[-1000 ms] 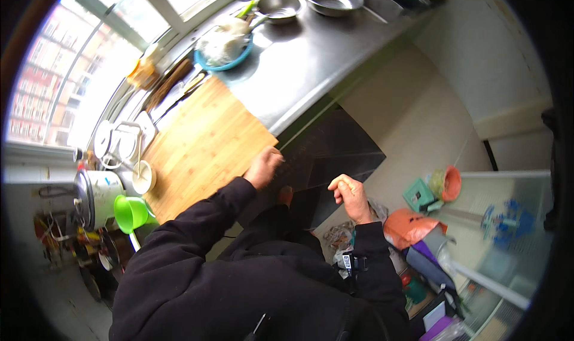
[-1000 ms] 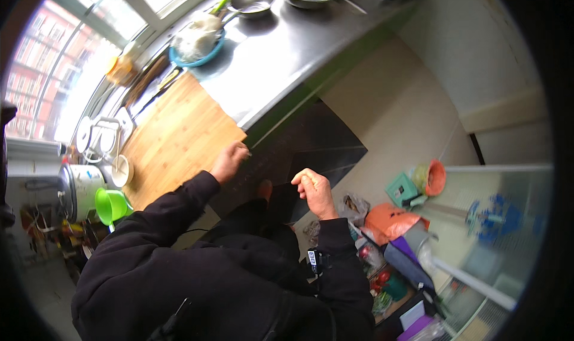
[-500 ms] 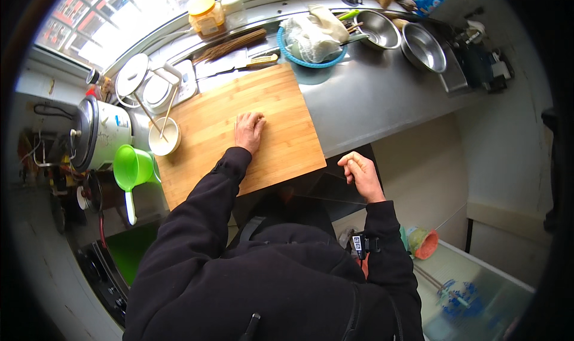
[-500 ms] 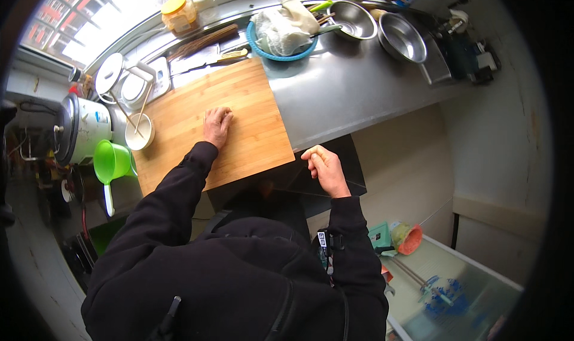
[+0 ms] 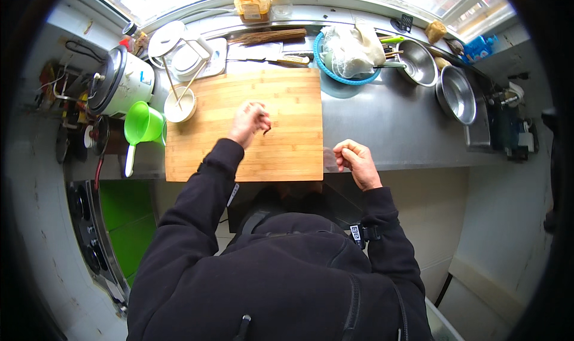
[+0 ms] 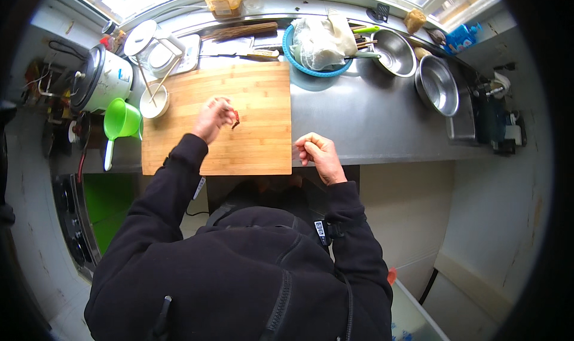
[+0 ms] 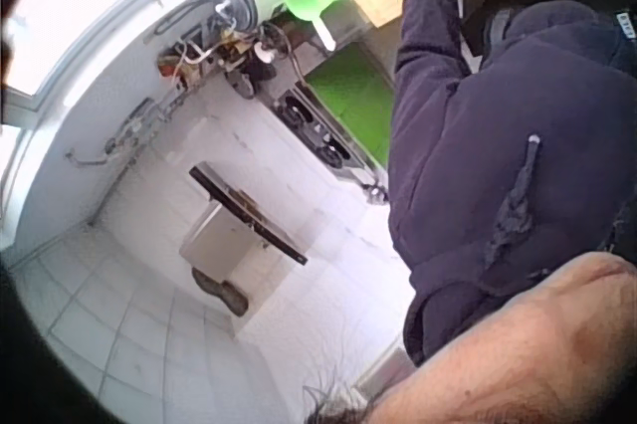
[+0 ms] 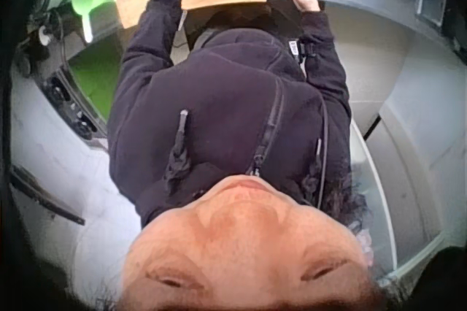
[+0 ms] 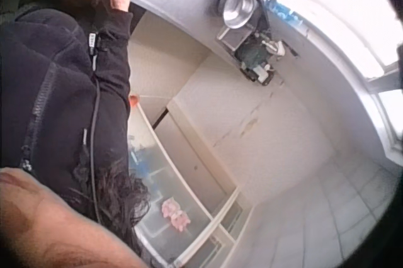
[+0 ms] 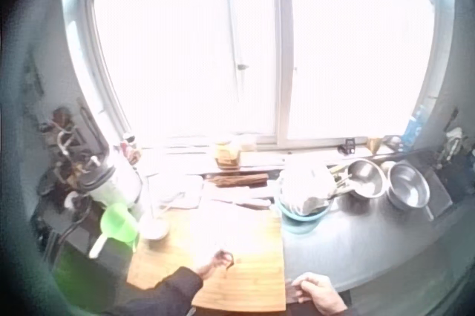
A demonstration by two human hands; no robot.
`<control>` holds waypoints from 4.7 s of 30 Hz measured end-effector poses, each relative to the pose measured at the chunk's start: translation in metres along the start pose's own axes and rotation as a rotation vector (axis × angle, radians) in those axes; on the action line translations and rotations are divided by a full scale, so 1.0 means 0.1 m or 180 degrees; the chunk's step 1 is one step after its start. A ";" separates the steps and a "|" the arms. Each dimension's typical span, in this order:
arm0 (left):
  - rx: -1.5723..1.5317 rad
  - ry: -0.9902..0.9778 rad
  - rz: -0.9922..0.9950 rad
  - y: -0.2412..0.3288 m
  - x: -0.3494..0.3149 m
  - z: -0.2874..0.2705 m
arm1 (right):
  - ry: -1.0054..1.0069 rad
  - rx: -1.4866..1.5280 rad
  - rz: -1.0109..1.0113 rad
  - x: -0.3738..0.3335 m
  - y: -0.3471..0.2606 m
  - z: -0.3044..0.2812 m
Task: The person wipes a wooden cutting board and countertop with a cloth, then retrieves red chilies and garlic from a drawer. They place the items on the cutting board and begin peeling the garlic cloves by hand.
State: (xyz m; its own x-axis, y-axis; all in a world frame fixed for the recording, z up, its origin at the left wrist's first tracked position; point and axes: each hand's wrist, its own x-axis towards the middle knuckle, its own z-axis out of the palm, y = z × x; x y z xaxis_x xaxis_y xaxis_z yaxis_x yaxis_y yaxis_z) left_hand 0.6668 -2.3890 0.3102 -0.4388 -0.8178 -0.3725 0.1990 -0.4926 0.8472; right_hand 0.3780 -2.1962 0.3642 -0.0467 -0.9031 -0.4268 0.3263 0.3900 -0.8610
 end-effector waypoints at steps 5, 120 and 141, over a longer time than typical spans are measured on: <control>-0.0151 -0.0630 -0.0373 -0.34 -0.64 0.86 | -0.0436 -0.0487 0.0078 0.19 -0.02 0.10; 0.1917 0.3330 0.1206 0.33 -1.04 -1.95 | -0.0340 -0.0227 0.1586 4.12 0.16 3.18; 0.1086 0.3217 0.0884 0.29 -0.74 -2.18 | -0.0312 0.0203 0.1278 4.11 0.27 3.26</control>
State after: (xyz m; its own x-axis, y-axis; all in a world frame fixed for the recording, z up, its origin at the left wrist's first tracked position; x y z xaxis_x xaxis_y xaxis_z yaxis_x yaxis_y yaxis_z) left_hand 0.8959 -2.4075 0.2796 0.5339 -0.8304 -0.1591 -0.1411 -0.2730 0.9516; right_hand 0.6752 -2.6152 0.2555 0.1853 -0.6957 -0.6940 0.3584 0.7055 -0.6115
